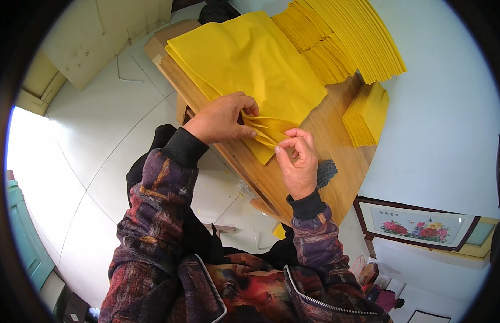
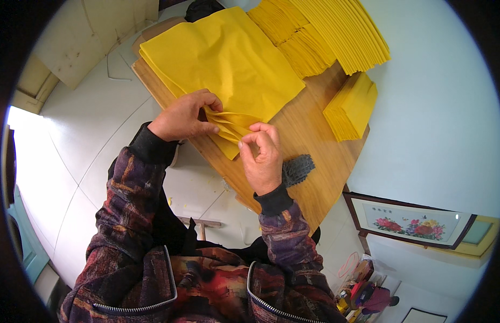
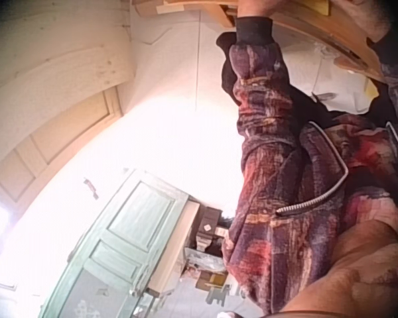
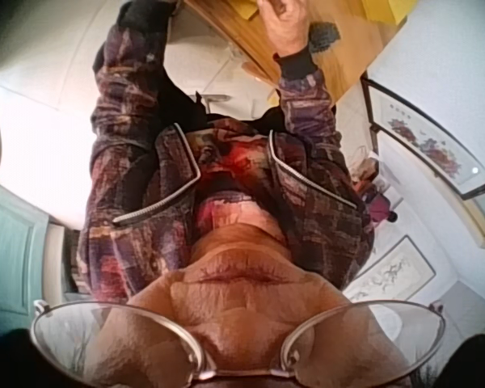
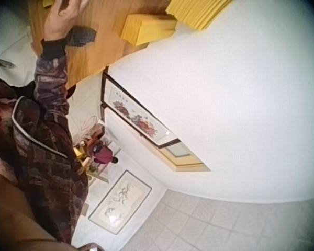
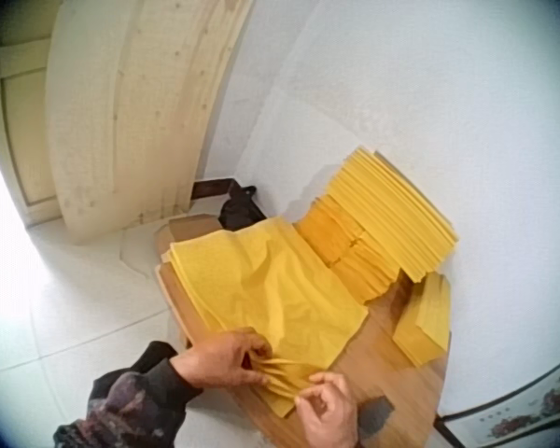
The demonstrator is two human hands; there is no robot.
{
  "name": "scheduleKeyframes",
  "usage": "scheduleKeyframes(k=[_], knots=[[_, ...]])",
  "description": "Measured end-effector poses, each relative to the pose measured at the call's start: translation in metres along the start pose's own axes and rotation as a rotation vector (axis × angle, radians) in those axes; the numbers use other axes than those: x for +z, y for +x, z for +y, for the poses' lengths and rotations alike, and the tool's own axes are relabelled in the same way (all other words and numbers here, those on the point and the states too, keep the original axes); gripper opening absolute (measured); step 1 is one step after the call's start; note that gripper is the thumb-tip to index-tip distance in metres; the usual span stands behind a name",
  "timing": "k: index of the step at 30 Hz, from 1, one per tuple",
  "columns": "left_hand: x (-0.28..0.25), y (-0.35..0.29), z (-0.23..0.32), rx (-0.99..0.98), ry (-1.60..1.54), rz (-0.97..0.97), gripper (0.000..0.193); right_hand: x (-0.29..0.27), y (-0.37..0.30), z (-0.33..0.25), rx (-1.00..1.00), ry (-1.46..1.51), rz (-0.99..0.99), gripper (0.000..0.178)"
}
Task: The person folds yellow paper sheets by hand on a low wooden table, smoothing creases and stacking the folded sheets into a growing pile. The person also rolls a stack of folded sheets into a tight cylinder and places it aside.
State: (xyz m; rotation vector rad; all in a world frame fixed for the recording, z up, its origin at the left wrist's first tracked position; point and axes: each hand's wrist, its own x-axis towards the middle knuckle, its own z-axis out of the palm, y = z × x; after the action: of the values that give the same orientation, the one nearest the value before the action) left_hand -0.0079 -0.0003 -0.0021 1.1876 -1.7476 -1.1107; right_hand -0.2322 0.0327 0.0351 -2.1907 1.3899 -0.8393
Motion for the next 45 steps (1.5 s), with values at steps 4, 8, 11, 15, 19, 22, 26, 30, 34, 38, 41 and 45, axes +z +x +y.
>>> scheduleKeyframes(k=[4,8,11,15,19,22,26,30,34,38,41,45], knots=[[0.0,0.0,0.002,0.006,0.007,-0.007,0.037,0.0,0.001,0.0,-0.004,-0.013,0.003,0.013],[0.001,0.0,0.002,-0.019,0.031,-0.023,0.035,0.001,0.0,0.0,-0.017,-0.016,0.003,0.015],[0.003,0.0,0.001,0.027,0.089,0.023,0.031,0.002,-0.001,0.0,-0.037,-0.015,0.001,0.015],[0.009,0.001,-0.001,0.059,0.111,0.105,0.025,0.002,-0.002,0.0,-0.025,-0.028,-0.003,0.017],[0.016,0.004,-0.002,-0.009,0.094,0.194,0.019,0.001,-0.004,-0.006,-0.066,-0.1,0.065,0.023],[0.018,0.004,-0.002,-0.039,0.102,0.23,0.018,0.0,-0.013,-0.011,-0.115,-0.145,0.105,0.029],[0.019,0.004,-0.001,-0.032,0.108,0.25,0.017,0.007,-0.019,-0.01,-0.252,-0.175,0.05,0.029],[0.019,0.004,0.0,-0.035,0.119,0.255,0.016,0.011,-0.019,-0.003,-0.167,-0.209,0.005,0.02],[0.018,0.004,0.0,-0.04,0.122,0.247,0.015,0.008,-0.016,0.002,-0.104,-0.123,-0.013,0.014],[0.018,0.004,-0.001,-0.035,0.111,0.244,0.015,0.006,-0.013,0.002,-0.089,-0.092,-0.049,0.012],[0.018,0.004,-0.001,-0.037,0.09,0.245,0.015,0.007,-0.012,0.0,-0.051,-0.071,-0.058,0.009],[0.018,0.004,-0.002,-0.026,0.085,0.248,0.016,0.004,-0.009,-0.001,0.035,0.021,-0.07,0.009]])
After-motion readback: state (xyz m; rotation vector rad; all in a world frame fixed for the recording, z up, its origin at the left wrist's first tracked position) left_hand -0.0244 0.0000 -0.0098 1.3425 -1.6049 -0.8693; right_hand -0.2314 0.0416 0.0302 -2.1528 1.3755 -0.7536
